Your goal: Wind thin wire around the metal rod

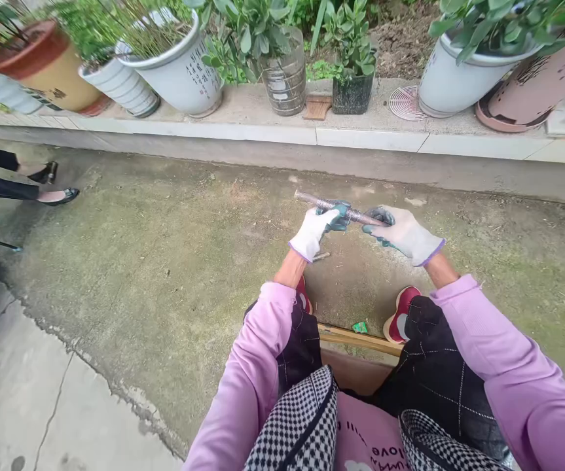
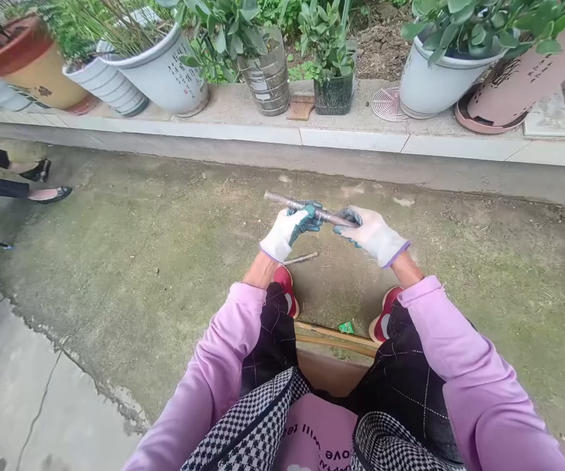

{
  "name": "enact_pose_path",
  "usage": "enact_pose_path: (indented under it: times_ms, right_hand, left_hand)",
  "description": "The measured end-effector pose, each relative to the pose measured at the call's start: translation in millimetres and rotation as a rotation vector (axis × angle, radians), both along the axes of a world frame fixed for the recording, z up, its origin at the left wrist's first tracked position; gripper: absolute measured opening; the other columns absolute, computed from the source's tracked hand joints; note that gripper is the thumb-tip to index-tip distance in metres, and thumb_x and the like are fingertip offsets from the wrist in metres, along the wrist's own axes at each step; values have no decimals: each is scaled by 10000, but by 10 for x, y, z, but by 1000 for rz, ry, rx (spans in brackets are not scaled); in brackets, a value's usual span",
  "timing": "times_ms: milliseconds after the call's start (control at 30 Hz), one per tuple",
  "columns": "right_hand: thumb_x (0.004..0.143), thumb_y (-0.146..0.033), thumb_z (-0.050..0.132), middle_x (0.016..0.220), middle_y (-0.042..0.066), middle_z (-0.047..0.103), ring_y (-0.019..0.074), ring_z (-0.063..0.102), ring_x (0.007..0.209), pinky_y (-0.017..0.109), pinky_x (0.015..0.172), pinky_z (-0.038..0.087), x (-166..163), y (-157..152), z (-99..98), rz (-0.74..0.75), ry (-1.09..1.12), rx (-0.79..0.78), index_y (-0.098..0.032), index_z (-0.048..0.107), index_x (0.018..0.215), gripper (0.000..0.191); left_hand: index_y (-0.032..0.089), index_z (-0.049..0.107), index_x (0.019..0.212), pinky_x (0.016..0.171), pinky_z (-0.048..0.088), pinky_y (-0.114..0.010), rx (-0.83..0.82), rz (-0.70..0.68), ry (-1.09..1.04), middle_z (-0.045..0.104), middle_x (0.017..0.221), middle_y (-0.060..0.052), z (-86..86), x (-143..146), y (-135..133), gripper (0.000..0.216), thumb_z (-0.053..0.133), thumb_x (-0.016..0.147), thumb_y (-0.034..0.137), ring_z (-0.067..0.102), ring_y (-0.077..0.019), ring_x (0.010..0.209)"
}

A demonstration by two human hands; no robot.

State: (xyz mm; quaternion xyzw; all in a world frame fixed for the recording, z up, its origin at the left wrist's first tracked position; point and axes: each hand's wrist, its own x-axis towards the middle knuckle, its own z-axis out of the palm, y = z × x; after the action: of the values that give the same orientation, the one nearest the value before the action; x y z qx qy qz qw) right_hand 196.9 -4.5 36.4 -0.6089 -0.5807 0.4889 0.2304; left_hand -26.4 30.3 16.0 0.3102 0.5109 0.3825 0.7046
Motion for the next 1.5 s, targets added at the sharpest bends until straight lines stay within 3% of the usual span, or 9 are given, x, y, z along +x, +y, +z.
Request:
enact_pose_path:
  times_ms: [200,433,567,767,933,1067,1300,1400,1500]
  right_hand:
    - [876,-307,820,988,83,828,292,752,943,335,793,524,-112,149,-252,64,-364,186,-250,793,1072,206]
    - [887,-356,849,1020,86,833,296,755,950,331,776,507,-132,121,-286,58,-326,201,-270,780,1140,276]
    - [923,-467,805,785,32,694,214,635,705,305,622,437,-131,18,-218,33,-143,96,-257,758,1021,237]
    - [783,-758,882,650,-59,518,107,381,462,274,400,318,-113,-41,-144,24,397,-297,-209,754,1048,623]
    - [785,-761,911,621,-88,455,94,304,458,262,379,286,-100,-35,-139,103,534,-359,-194,764,1051,644]
    - [825,-706,864,652,-43,533,124,424,510,271,449,358,-134,-30,-172,26,254,-192,-224,735,968,519]
    - [846,-350,814,1047,112,814,298,740,988,342,789,564,-188,-13,-146,-42,-178,235,-245,774,1032,218]
    - [889,-481,811,796,35,670,211,607,686,307,588,480,-154,-79,-114,-42,55,28,-244,765,1040,284]
    - [875,-679,857,635,-75,442,124,331,489,265,427,303,-113,-154,-94,33,467,-276,-227,760,1106,517]
  left_hand:
    - [145,748,1110,634,600,-236,-112,-1,3,832,836,-45,27,47,-21,346,981,934,331,763,-140,610]
    - [169,720,931,564,532,-223,-46,-29,125,752,731,19,12,53,-73,300,1003,858,239,644,-94,531]
    - [176,716,922,527,481,-213,-15,-24,124,726,718,24,-18,49,-80,218,926,906,233,582,-76,500]
    - [157,801,1068,435,224,-223,45,-125,122,659,666,58,134,-66,-152,286,952,839,238,371,-37,436]
    - [130,854,1097,616,436,-224,75,-116,128,774,809,-5,169,-109,-143,325,950,811,250,581,-93,636]
    - [145,825,973,835,552,-270,105,-92,157,836,945,-35,111,-24,-123,326,1017,724,229,707,-159,869]
    - [173,760,918,584,389,-206,68,14,198,677,735,46,-14,67,-98,242,978,817,195,487,-66,602]
    - [171,779,940,539,346,-212,43,-43,156,631,669,65,38,24,-122,249,989,811,206,413,-52,530]
    - [154,837,1008,704,522,-227,69,-103,34,763,774,4,145,-21,-168,289,989,767,203,656,-113,689]
